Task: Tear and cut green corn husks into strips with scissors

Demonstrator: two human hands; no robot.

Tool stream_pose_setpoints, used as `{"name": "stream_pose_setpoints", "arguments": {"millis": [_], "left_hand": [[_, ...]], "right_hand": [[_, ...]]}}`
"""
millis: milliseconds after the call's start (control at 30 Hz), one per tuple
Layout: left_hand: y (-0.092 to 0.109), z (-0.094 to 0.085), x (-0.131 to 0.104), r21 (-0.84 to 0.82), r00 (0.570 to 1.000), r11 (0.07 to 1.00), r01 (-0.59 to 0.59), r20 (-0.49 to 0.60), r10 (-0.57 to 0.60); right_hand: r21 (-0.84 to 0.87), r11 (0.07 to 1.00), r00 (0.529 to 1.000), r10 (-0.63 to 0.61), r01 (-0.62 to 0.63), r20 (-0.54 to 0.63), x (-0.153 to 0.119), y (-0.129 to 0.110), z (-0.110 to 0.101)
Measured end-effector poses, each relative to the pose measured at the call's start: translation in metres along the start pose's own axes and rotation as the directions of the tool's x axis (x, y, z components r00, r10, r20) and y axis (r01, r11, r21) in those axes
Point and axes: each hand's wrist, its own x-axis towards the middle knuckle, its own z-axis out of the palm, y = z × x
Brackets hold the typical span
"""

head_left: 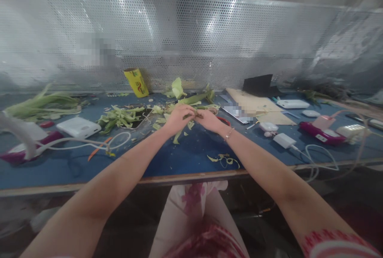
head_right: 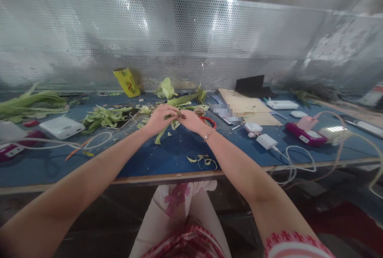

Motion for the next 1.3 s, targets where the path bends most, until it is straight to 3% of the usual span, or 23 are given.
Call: {"name": "stream_pose_setpoints", "arguments": {"millis": [167,300,367,467,600,833,1033,1133,1300], "left_hand": [[-0.008,0.003,-0.001,-0.152,0.970,0.958,0.243,0.041,-0.240],[-0.014,0.009,-0.004,-0.413,0.887,0.790,0.453,0.126,-0.444],[-0.014,0.011,-0.005,-0.478,0.846,0.712,0.515,0.149,-0.512],[-0.012,0.011,-0.004,-0.505,0.815,0.674,0.539,0.110,-0.569],[-0.007,0.006,-0.003,-0.475,0.806,0.696,0.539,0.051,-0.589],[0.001,-0.001,-0.001,-0.280,0.846,0.806,0.521,0.045,-0.531],[0.000,0.003,-0.001,-0.229,0.889,0.859,0.458,0.092,-0.449],[-0.004,0.007,-0.002,-0.278,0.904,0.861,0.426,0.110,-0.412],[-0.007,0.008,-0.002,-0.366,0.891,0.813,0.454,0.151,-0.429]], "right_hand": [[0.012,1.000,1.000,0.019,-0.019,0.004,-0.003,-0.006,-0.003],[0.056,0.998,0.999,0.034,-0.034,-0.003,-0.004,-0.010,-0.006],[0.080,0.996,0.999,0.046,-0.046,-0.002,-0.004,-0.011,-0.007],[0.080,0.996,0.998,0.053,-0.051,-0.022,-0.004,-0.012,-0.009],[-0.002,1.000,0.997,0.010,-0.010,-0.073,-0.005,-0.009,-0.009],[-0.138,0.963,0.968,-0.243,0.231,-0.071,-0.003,-0.005,-0.008],[-0.162,0.958,0.954,-0.260,0.236,-0.149,-0.001,-0.001,-0.006],[-0.156,0.960,0.951,-0.260,0.234,-0.169,-0.001,0.000,-0.006],[-0.178,0.955,0.943,-0.270,0.237,-0.193,-0.001,-0.001,-0.007]]}}
